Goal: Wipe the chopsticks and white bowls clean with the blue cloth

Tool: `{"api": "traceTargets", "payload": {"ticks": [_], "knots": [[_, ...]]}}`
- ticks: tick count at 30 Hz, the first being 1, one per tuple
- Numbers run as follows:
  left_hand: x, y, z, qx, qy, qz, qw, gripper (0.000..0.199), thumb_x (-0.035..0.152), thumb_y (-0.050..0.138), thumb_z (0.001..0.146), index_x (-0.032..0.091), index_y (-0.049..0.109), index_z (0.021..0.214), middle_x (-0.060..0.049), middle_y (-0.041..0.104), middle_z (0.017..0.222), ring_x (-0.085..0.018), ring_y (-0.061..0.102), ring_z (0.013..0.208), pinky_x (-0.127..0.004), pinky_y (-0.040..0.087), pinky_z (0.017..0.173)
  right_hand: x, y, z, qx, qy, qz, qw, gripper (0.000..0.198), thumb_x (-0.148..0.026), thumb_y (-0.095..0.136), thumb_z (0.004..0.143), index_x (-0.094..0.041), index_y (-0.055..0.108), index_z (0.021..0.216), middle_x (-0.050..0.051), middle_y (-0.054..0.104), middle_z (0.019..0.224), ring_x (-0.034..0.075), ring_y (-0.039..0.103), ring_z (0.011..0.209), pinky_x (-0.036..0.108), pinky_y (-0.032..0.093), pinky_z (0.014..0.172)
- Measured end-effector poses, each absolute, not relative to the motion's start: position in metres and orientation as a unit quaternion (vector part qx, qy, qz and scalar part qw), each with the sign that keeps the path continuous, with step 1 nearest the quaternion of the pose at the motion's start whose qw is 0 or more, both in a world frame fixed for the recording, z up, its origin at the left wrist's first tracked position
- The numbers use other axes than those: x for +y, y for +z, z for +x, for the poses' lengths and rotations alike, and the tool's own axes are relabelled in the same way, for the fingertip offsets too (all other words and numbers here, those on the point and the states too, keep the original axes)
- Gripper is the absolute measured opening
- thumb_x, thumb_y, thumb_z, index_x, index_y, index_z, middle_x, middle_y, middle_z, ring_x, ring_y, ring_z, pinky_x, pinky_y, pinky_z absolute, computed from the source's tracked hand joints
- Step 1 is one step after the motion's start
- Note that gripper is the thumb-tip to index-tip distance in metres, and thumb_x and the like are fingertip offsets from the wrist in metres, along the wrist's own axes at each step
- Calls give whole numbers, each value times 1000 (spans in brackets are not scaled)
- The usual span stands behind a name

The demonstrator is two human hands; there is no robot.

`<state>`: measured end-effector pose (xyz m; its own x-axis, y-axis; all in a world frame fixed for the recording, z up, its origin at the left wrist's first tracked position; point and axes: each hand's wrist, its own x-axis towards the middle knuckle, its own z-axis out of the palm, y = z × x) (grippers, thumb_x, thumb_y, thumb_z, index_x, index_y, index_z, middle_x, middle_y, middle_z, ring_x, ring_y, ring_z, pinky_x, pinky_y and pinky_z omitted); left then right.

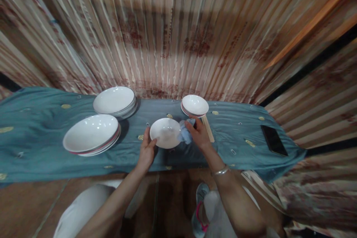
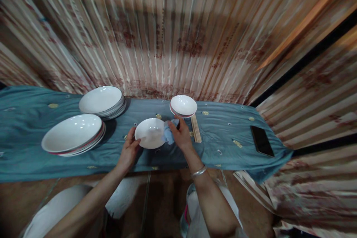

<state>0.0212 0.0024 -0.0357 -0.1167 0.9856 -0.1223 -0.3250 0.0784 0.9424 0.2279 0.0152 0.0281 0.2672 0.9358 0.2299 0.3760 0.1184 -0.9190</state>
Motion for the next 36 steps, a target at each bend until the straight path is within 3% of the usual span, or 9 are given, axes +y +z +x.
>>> {"api": "traceTargets", "payload": {"ticks": [4, 9, 16, 20, 22, 27, 36], "knots": [[-1, -21, 25, 486, 584, 248, 601, 66, 25, 67, 66, 23, 54, 131, -7, 54, 141, -26, 52, 126, -35, 46, 99, 19, 31, 206, -595, 218, -615, 469, 48, -43, 59, 81, -15, 57, 120, 9, 70, 100, 23, 64, 90, 38, 51, 83], [-4, -12, 25, 469, 573, 229, 632, 47, 29, 70, 65, 20, 66, 111, -6, 71, 109, -23, 63, 106, -31, 51, 86, 17, 35, 189, -731, 125, -579, 338, 41, -19, 52, 87, -10, 54, 127, 17, 63, 125, 25, 57, 117, 40, 44, 104], [-7, -6, 22, 450, 566, 231, 651, 41, 28, 70, 69, 19, 66, 108, -7, 69, 115, -23, 61, 110, -31, 52, 84, 8, 32, 182, -833, 108, -520, 151, 42, -17, 57, 87, -9, 54, 129, 18, 60, 129, 25, 53, 124, 40, 40, 109], [-6, -6, 22, 449, 562, 219, 659, 38, 25, 69, 70, 19, 65, 108, -6, 68, 117, -22, 61, 111, -30, 52, 85, 8, 28, 187, -826, 143, -513, 186, 57, -32, 63, 87, -12, 47, 137, 20, 46, 145, 27, 45, 134, 42, 40, 110], [-5, -6, 22, 453, 563, 205, 660, 36, 23, 68, 71, 20, 65, 107, -6, 69, 116, -22, 61, 109, -30, 53, 84, 11, 29, 193, -816, 155, -514, 215, 54, -37, 61, 88, -13, 50, 135, 19, 48, 144, 27, 47, 133, 42, 40, 109], [-7, -3, 20, 453, 553, 188, 673, 32, 24, 65, 76, 21, 65, 108, -6, 69, 111, -21, 62, 105, -31, 55, 80, 17, 27, 200, -835, 210, -463, 212, 29, -27, 51, 94, -18, 65, 118, 11, 69, 117, 21, 64, 109, 36, 48, 98], [-8, 0, 18, 437, 543, 160, 699, 45, 19, 57, 83, 26, 57, 128, -5, 71, 107, -18, 66, 91, -33, 59, 75, 16, 18, 168, -850, 264, -412, 192, 35, -12, 53, 89, -18, 66, 121, 10, 68, 122, 22, 61, 115, 38, 45, 102]]}}
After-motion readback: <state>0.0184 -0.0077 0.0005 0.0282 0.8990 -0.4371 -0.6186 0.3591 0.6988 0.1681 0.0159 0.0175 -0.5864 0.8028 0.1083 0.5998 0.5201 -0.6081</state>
